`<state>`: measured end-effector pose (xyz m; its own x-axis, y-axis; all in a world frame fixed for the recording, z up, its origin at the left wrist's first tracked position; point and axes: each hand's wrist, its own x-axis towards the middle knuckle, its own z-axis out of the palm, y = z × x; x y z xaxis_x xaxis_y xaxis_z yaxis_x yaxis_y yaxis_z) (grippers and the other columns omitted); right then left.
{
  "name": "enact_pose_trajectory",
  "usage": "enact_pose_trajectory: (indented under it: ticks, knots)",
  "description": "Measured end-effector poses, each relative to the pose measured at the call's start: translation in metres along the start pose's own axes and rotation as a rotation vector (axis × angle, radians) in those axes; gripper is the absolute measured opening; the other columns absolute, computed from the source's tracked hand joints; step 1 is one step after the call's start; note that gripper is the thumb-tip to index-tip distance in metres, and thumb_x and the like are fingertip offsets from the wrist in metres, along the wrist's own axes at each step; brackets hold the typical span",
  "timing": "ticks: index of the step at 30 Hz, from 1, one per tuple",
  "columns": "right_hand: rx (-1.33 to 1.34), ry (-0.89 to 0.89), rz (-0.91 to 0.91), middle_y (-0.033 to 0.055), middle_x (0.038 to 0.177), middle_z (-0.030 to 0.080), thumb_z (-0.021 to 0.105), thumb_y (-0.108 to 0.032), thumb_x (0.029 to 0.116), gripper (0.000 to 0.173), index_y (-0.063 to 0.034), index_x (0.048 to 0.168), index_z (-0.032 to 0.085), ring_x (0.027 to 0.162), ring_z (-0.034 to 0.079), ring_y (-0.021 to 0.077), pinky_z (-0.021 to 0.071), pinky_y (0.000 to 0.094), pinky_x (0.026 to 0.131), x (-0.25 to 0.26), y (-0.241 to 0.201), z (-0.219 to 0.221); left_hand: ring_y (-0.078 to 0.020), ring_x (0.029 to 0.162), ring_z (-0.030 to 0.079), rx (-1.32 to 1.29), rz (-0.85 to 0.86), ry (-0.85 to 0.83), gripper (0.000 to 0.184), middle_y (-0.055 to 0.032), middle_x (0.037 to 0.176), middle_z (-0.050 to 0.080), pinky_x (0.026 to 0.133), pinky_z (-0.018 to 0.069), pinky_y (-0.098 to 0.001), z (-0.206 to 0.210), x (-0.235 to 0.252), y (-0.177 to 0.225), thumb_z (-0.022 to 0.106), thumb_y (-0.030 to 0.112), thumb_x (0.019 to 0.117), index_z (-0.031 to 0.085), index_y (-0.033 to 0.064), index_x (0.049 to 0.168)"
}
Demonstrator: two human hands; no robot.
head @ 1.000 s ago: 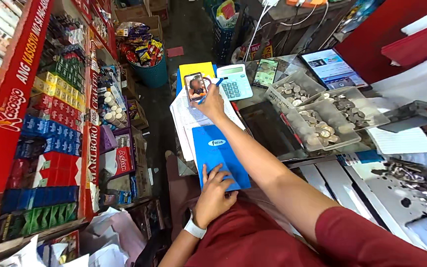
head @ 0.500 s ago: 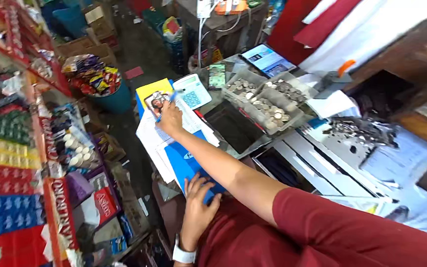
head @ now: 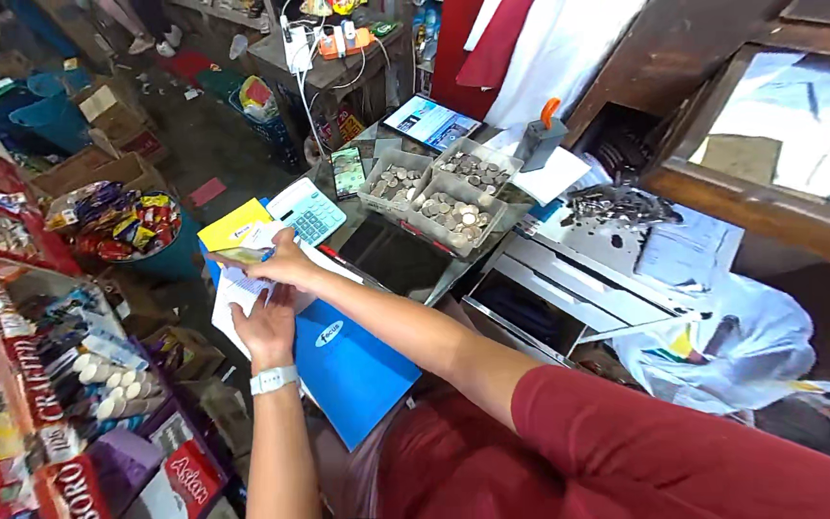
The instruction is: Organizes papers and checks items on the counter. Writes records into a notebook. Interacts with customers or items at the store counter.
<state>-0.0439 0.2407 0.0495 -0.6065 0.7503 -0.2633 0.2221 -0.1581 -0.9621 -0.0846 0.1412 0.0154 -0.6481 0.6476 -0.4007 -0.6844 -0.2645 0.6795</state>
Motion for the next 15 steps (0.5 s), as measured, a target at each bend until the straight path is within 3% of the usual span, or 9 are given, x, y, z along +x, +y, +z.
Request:
enact_pose_trajectory:
  ticks: [3, 4, 6, 7, 8, 10, 13, 15]
  knots:
    - [0.041, -0.158, -0.009, 0.0315, 0.122, 0.060, 0.085, -0.011, 0.0786, 0.090, 0.0016, 0.148, 0.029, 0.109, 0.063, 0.0387, 0.0531, 0.0545, 0.092, -0.046, -0.010, -0.028, -0.0185, 0.104, 0.061, 0.013, 0.086, 0.006, 0.078, -0.0081, 0.121, 0.057, 0.090, 0.0525, -0.0413, 0.013, 0.004, 0.000, -0.002, 0.063, 0.1016, 0.037, 0.0100, 0.144]
    - [0.020, -0.188, -0.054, 0.0290, 0.118, 0.061, 0.084, -0.008, 0.0780, 0.087, 0.0024, 0.146, 0.031, 0.105, 0.064, 0.0351, 0.0537, 0.0512, 0.090, -0.059, -0.007, -0.036, -0.0160, 0.097, 0.062, -0.002, 0.124, 0.004, 0.074, -0.0050, 0.112, 0.060, 0.086, 0.0538, -0.0392, 0.016, 0.001, 0.000, 0.000, 0.063, 0.1026, 0.043, 0.0113, 0.135]
    - [-0.073, -0.204, -0.177, 0.0273, 0.121, 0.060, 0.084, -0.008, 0.0761, 0.081, 0.0041, 0.141, 0.036, 0.107, 0.063, 0.0322, 0.0527, 0.0472, 0.091, -0.085, 0.001, -0.056, -0.0081, 0.057, 0.057, -0.024, 0.218, 0.035, 0.066, 0.0019, 0.069, 0.057, 0.054, 0.0533, -0.0273, 0.032, -0.006, -0.002, 0.004, 0.060, 0.1051, 0.052, 0.0146, 0.097]
    - [-0.122, -0.188, -0.225, 0.0281, 0.126, 0.059, 0.085, -0.010, 0.0757, 0.080, 0.0040, 0.140, 0.038, 0.114, 0.061, 0.0329, 0.0510, 0.0466, 0.096, -0.098, 0.004, -0.066, -0.0066, 0.050, 0.053, -0.043, 0.239, -0.020, 0.068, 0.0022, 0.063, 0.057, 0.046, 0.0499, -0.0244, 0.039, -0.011, -0.005, 0.004, 0.059, 0.1052, 0.054, 0.0148, 0.092]
    - [-0.152, -0.158, -0.263, 0.0284, 0.130, 0.057, 0.085, -0.012, 0.0757, 0.081, 0.0039, 0.140, 0.039, 0.121, 0.059, 0.0332, 0.0492, 0.0458, 0.101, -0.109, 0.009, -0.077, -0.0082, 0.052, 0.057, -0.051, 0.234, -0.092, 0.072, 0.0004, 0.066, 0.061, 0.047, 0.0522, -0.0258, 0.047, -0.017, -0.008, 0.002, 0.060, 0.1047, 0.056, 0.0139, 0.096]
    - [-0.153, -0.066, -0.327, 0.0265, 0.137, 0.055, 0.085, -0.016, 0.0753, 0.080, 0.0028, 0.140, 0.041, 0.127, 0.057, 0.0309, 0.0482, 0.0437, 0.105, -0.123, 0.020, -0.097, -0.0167, 0.079, 0.069, -0.033, 0.157, -0.233, 0.077, -0.0048, 0.093, 0.071, 0.066, 0.0596, -0.0354, 0.067, -0.027, -0.016, -0.003, 0.062, 0.1024, 0.057, 0.0147, 0.114]
    - [-0.114, 0.097, -0.438, 0.0226, 0.149, 0.049, 0.085, -0.015, 0.0735, 0.077, 0.0007, 0.136, 0.043, 0.134, 0.054, 0.0264, 0.0498, 0.0417, 0.104, -0.131, 0.034, -0.134, -0.0301, 0.113, 0.067, -0.017, -0.011, -0.399, 0.090, -0.0130, 0.127, 0.066, 0.087, 0.0585, -0.0481, 0.102, -0.025, -0.035, -0.007, 0.072, 0.0962, 0.052, 0.0152, 0.134]
    - [-0.146, 0.214, -0.484, 0.0222, 0.152, 0.046, 0.085, -0.013, 0.0726, 0.076, 0.0007, 0.134, 0.043, 0.135, 0.053, 0.0267, 0.0515, 0.0424, 0.102, -0.133, 0.039, -0.161, -0.0247, 0.109, 0.068, 0.038, -0.067, -0.396, 0.093, -0.0085, 0.124, 0.067, 0.085, 0.0589, -0.0451, 0.131, -0.023, -0.049, -0.008, 0.076, 0.0934, 0.053, 0.0193, 0.135]
